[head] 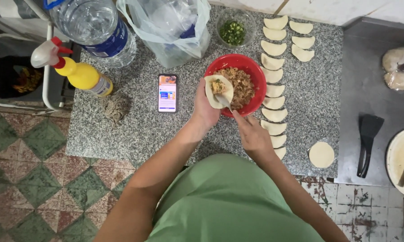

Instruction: The person prepares dumplings by spooning filling from a red bowl onto circular dough wrappers, folding them by hand, and placing them on the counter.

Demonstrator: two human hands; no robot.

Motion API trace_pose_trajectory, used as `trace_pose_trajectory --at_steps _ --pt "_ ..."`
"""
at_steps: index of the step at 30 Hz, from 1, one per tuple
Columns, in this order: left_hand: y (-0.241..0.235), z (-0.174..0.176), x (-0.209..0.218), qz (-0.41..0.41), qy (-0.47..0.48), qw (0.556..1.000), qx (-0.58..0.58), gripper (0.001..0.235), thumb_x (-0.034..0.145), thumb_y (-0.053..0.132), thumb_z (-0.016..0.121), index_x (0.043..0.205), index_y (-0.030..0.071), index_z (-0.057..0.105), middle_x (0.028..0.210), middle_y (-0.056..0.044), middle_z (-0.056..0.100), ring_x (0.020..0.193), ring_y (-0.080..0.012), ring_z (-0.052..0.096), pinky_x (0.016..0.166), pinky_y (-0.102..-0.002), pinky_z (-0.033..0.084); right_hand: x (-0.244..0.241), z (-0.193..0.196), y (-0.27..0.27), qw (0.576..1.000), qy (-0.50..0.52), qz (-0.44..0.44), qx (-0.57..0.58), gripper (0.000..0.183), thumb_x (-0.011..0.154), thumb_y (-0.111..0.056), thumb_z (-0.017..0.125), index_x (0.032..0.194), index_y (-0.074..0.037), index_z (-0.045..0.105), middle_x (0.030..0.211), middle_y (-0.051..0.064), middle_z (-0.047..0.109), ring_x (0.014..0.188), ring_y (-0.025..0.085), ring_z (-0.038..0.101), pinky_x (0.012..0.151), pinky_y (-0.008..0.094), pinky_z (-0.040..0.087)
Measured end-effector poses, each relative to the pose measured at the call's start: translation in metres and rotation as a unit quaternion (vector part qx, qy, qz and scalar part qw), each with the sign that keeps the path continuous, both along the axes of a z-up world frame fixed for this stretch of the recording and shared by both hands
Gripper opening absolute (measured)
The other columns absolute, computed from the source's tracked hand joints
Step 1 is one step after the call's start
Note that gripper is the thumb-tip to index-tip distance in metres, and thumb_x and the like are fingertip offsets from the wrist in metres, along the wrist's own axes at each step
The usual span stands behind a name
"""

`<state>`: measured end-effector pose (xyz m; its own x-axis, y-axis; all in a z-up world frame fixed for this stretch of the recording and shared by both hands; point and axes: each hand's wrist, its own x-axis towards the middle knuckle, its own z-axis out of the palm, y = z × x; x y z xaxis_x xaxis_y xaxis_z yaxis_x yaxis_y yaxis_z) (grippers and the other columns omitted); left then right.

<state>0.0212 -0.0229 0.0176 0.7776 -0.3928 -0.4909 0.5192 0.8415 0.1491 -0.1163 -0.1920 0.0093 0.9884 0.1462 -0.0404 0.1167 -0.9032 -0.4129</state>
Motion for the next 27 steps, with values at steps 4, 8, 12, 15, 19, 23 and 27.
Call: trace_pose_trajectory --at_steps 4,8,12,15,19,23,27 --pt "0.006 0.004 -0.011 0.003 0.002 1.0 0.001 0.068 0.107 0.058 0.037 0.156 0.011 0.039 0.159 -0.017 0.04 0.144 -0.0363 0.043 0.121 -0.05 0.038 0.006 0.033 -0.002 0.998 0.055 -0.018 -0.013 0.057 0.104 -0.025 0.048 0.157 -0.045 0.043 0.111 0.006 0.059 0.095 0.037 0.068 0.078 0.053 0.056" --pt "0.003 0.017 -0.025 -0.002 0.011 1.0 0.006 0.065 0.107 0.054 0.041 0.153 0.008 0.044 0.156 -0.019 0.045 0.141 -0.0378 0.046 0.119 -0.05 0.04 0.017 0.033 -0.002 1.0 -0.001 -0.022 0.011 0.052 0.105 -0.023 0.047 0.156 -0.035 0.048 0.11 0.01 0.061 0.099 0.043 0.065 0.074 0.055 0.055" --pt "0.001 -0.003 -0.025 -0.009 0.001 1.0 0.005 0.066 0.106 0.055 0.044 0.152 0.008 0.046 0.155 -0.019 0.045 0.141 -0.0388 0.046 0.118 -0.051 0.04 0.025 0.055 0.012 0.998 0.019 -0.034 0.04 0.048 0.107 -0.019 0.046 0.154 -0.026 0.053 0.109 0.015 0.064 0.101 0.045 0.065 0.077 0.055 0.054" --pt "0.0 -0.01 -0.026 0.017 -0.002 1.0 -0.007 0.065 0.107 0.054 0.042 0.153 0.009 0.044 0.155 -0.019 0.045 0.141 -0.0397 0.045 0.119 -0.053 0.04 0.017 0.045 0.013 0.998 0.003 -0.041 0.053 0.047 0.107 -0.019 0.047 0.153 -0.026 0.055 0.13 0.014 0.063 0.114 0.042 0.065 0.085 0.053 0.055" --pt "0.003 -0.005 -0.029 0.021 -0.003 1.0 -0.016 0.063 0.105 0.056 0.043 0.147 0.009 0.052 0.146 -0.019 0.055 0.133 -0.0396 0.055 0.116 -0.054 0.044 0.005 0.036 0.005 0.999 0.043 -0.008 0.031 0.051 0.106 -0.021 0.046 0.156 -0.032 0.048 0.125 0.017 0.061 0.11 0.047 0.064 0.084 0.06 0.053" --pt "0.004 -0.01 -0.029 0.007 -0.017 1.0 0.004 0.063 0.106 0.056 0.044 0.147 0.009 0.051 0.148 -0.019 0.053 0.135 -0.0375 0.053 0.115 -0.052 0.045 0.015 0.071 0.013 0.994 0.069 -0.039 0.071 0.049 0.108 -0.021 0.042 0.155 -0.026 0.05 0.128 0.018 0.062 0.117 0.044 0.064 0.093 0.056 0.052" --pt "0.0 -0.027 -0.031 -0.002 -0.025 1.0 0.007 0.064 0.105 0.056 0.046 0.148 0.007 0.05 0.149 -0.02 0.052 0.136 -0.0386 0.052 0.115 -0.053 0.045 0.023 0.079 0.03 0.994 0.043 -0.03 0.092 0.047 0.109 -0.018 0.045 0.156 -0.017 0.049 0.117 0.027 0.064 0.11 0.053 0.063 0.088 0.062 0.051"
